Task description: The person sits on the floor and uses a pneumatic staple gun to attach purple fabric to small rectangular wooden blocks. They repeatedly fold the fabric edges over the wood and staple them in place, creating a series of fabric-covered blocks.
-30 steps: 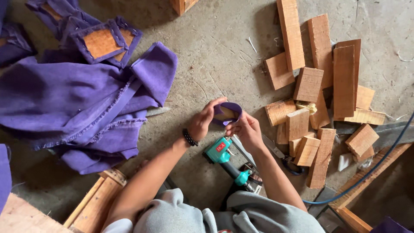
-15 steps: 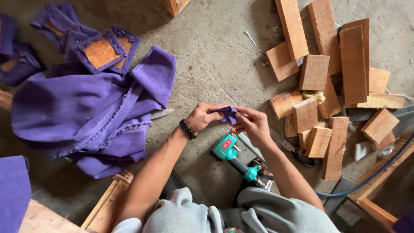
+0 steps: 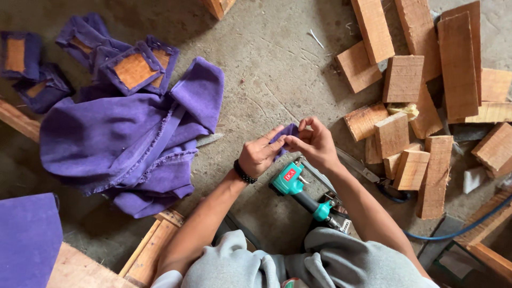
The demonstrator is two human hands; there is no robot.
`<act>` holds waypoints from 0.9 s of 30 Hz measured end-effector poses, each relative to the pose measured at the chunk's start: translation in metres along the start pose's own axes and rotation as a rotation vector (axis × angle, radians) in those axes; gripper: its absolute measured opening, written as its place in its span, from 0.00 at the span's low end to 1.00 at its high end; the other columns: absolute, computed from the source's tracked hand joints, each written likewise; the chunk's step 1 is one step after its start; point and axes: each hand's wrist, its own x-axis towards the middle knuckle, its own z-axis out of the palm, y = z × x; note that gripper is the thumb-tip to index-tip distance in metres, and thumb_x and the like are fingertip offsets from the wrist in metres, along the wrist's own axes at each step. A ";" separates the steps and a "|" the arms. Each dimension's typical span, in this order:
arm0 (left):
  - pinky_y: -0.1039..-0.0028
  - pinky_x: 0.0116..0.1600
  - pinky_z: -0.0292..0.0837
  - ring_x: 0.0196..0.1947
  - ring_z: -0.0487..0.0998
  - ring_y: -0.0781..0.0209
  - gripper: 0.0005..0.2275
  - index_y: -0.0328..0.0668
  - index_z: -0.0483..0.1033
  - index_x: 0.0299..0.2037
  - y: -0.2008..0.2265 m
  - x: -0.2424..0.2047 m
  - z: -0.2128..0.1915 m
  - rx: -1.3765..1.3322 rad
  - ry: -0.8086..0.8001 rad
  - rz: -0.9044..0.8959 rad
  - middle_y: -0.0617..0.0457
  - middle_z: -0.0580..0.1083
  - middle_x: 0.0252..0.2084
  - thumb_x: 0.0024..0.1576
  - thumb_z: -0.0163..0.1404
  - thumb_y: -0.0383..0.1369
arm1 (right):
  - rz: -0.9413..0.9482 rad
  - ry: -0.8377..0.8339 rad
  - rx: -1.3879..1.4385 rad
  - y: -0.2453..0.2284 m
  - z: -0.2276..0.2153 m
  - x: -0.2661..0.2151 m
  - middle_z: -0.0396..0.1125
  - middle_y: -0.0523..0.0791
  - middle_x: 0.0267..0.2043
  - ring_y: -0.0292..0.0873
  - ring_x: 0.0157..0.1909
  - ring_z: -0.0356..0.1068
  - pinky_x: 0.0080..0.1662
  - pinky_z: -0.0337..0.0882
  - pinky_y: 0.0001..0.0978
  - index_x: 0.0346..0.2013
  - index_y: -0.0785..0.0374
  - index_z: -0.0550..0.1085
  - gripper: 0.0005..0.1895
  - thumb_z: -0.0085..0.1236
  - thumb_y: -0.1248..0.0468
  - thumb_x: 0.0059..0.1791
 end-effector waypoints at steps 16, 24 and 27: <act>0.73 0.56 0.78 0.52 0.80 0.64 0.29 0.38 0.67 0.70 0.004 0.026 0.029 -0.689 -0.153 -0.377 0.45 0.78 0.57 0.63 0.51 0.49 | -0.002 -0.085 0.130 0.010 -0.013 -0.003 0.71 0.47 0.39 0.38 0.39 0.74 0.40 0.77 0.31 0.47 0.59 0.57 0.15 0.55 0.72 0.55; 0.70 0.64 0.73 0.60 0.78 0.62 0.20 0.35 0.69 0.67 0.002 0.023 0.023 -0.628 0.031 -0.361 0.44 0.76 0.64 0.66 0.51 0.32 | -0.467 0.074 -1.179 0.022 0.011 -0.128 0.73 0.50 0.38 0.52 0.36 0.75 0.38 0.74 0.40 0.58 0.58 0.63 0.32 0.67 0.58 0.43; 0.71 0.65 0.73 0.62 0.77 0.62 0.20 0.35 0.67 0.67 -0.004 0.023 0.029 -0.603 0.013 -0.358 0.45 0.75 0.63 0.64 0.51 0.30 | -0.315 -0.027 -1.406 0.032 0.003 -0.152 0.71 0.55 0.34 0.57 0.35 0.73 0.36 0.74 0.47 0.59 0.64 0.61 0.51 0.74 0.44 0.31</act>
